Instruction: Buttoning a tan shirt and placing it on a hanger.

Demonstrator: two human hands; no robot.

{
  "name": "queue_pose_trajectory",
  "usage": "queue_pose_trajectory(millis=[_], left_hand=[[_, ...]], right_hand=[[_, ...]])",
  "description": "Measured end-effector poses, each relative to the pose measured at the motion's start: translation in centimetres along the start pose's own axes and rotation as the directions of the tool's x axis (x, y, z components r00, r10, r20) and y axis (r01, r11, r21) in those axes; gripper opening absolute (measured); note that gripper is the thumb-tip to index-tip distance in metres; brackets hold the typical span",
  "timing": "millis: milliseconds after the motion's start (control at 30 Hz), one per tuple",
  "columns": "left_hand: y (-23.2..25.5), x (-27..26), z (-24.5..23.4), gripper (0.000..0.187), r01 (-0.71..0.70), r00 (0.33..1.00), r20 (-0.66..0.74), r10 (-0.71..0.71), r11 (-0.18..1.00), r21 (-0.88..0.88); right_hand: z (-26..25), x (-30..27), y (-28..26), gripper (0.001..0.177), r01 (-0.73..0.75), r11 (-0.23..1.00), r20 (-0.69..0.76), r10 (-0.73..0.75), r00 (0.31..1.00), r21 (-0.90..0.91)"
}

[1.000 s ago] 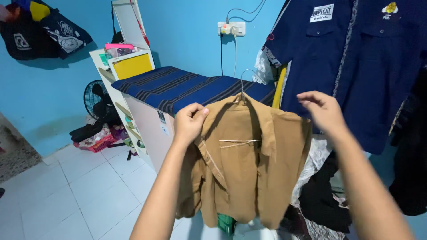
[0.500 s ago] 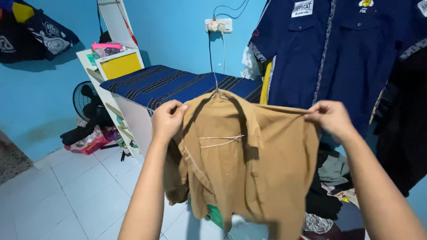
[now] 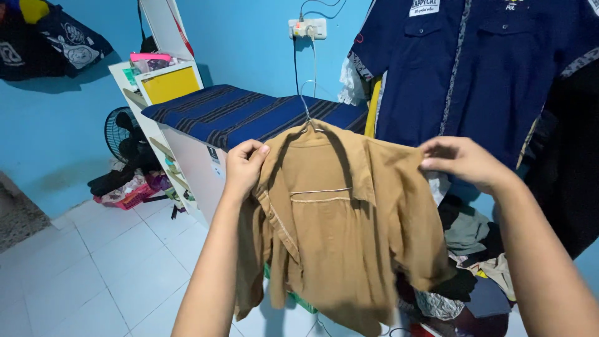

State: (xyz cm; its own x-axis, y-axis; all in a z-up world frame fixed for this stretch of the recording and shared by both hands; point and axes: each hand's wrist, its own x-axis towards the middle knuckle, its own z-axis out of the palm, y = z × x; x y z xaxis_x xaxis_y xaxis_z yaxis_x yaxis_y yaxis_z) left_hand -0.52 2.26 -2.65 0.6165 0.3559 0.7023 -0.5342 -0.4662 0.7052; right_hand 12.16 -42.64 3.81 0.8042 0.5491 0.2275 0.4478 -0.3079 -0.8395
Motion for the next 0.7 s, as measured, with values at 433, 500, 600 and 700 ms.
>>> queue_pose_trajectory(millis=[433, 500, 600, 700], left_hand=[[1.4, 0.3, 1.1, 0.015, 0.0, 1.0, 0.02, 0.0, 1.0, 0.009], [2.4, 0.1, 1.8, 0.015, -0.02, 1.0, 0.018, 0.019, 0.998, 0.058], [5.0, -0.3, 2.9, 0.02, 0.065, 0.997, -0.053, -0.052, 0.955, 0.29], [9.3, -2.0, 4.5, 0.022, -0.317, 0.81, -0.171, 0.561, 0.664, 0.677]], right_hand=[[1.7, 0.7, -1.7, 0.039, 0.015, 0.893, -0.132, -0.083, 0.988, -0.45], [2.7, 0.9, -2.6, 0.039, 0.364, 0.862, 0.002, -0.389, 0.921, -0.354], [4.7, 2.0, -1.0, 0.021, 0.16, 0.895, -0.102, -0.221, 0.97, -0.416], [5.8, 1.6, -0.7, 0.02, 0.203, 0.883, -0.282, -0.342, 0.897, -0.424]])
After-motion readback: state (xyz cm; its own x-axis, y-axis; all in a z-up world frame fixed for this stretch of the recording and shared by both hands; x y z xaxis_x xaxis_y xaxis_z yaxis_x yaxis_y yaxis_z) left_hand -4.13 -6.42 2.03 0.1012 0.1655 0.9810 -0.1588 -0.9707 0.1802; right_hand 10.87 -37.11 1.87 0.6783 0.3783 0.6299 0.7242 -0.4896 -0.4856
